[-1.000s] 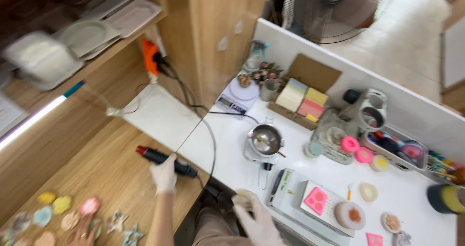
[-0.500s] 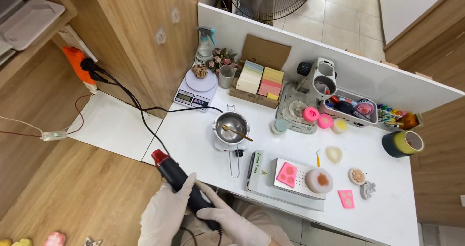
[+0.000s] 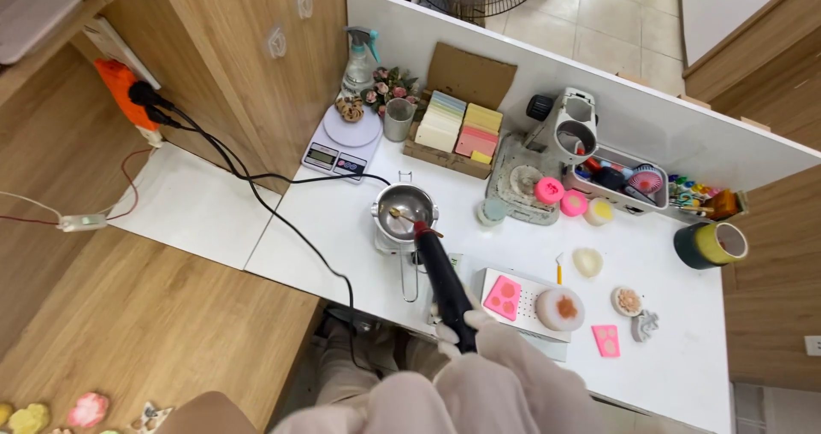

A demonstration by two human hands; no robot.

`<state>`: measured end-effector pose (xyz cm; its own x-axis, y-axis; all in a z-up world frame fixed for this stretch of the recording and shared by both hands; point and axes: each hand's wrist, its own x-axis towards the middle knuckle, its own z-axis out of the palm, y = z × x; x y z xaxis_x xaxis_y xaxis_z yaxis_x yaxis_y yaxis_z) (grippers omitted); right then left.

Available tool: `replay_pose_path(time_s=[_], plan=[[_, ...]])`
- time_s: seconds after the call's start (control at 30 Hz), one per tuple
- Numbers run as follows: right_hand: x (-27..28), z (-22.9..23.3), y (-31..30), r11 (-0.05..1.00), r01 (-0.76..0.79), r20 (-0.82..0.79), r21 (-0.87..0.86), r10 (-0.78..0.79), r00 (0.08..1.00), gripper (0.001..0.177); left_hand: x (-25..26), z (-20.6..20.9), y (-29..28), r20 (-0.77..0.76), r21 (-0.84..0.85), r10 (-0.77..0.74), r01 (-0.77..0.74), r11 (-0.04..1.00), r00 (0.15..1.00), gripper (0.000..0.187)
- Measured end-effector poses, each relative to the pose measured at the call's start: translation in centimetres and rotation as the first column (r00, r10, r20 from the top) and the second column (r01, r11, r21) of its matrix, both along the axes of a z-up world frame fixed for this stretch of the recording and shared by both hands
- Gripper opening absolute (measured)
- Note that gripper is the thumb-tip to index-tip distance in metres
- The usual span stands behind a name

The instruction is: Pouring melted wax into small molds and using a heat tool to smooth the surface.

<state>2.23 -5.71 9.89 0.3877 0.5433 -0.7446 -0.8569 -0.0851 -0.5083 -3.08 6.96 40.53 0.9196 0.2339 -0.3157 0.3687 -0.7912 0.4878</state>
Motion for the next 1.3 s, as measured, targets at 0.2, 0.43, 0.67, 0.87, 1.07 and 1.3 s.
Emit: replay_pose_path(time_s=[0.2,0.43,0.67,0.87,1.07,1.3], plan=[[3.4,-6.1,-6.5,0.965,0.205,-0.027,0.166,-0.203,0.979,0.047,1.1,-6.0,-2.2,0.067,-0.131,0.033,-0.024,0.991,0.997,0.047],[10.7,-8.5,-5.4,0.818,0.406,-0.103,0.409,-0.400,0.911,0.044,12.5,-20.7,1.6,0.095,-0.289,0.288,-0.251,0.924,0.953,0.044],[11.5,-4.7,-5.1,0.827,0.362,-0.125,0.431,-0.343,0.931,0.061,14.4,-42.6,1.5,0.081,-0.200,0.690,-0.666,0.718,0.720,0.078],[12.6,-7.6,-5.4,0.854,0.335,-0.117,0.398,-0.316,0.942,0.062,13.7,-47.9,3.1,-0.407,-0.546,0.806,-0.822,0.162,0.429,0.065],[11.5,-8.5,-5.3,0.896,0.323,-0.102,0.306,-0.306,0.947,0.046,13.3,-43.7,6.3,-0.287,-0.503,0.835,-0.816,0.285,0.469,0.057],[10.8,-9.0,-5.1,0.890,0.337,-0.143,0.308,-0.307,0.941,0.049,12.7,-47.6,8.5,0.025,-0.094,0.629,-0.625,0.775,0.777,0.029]])
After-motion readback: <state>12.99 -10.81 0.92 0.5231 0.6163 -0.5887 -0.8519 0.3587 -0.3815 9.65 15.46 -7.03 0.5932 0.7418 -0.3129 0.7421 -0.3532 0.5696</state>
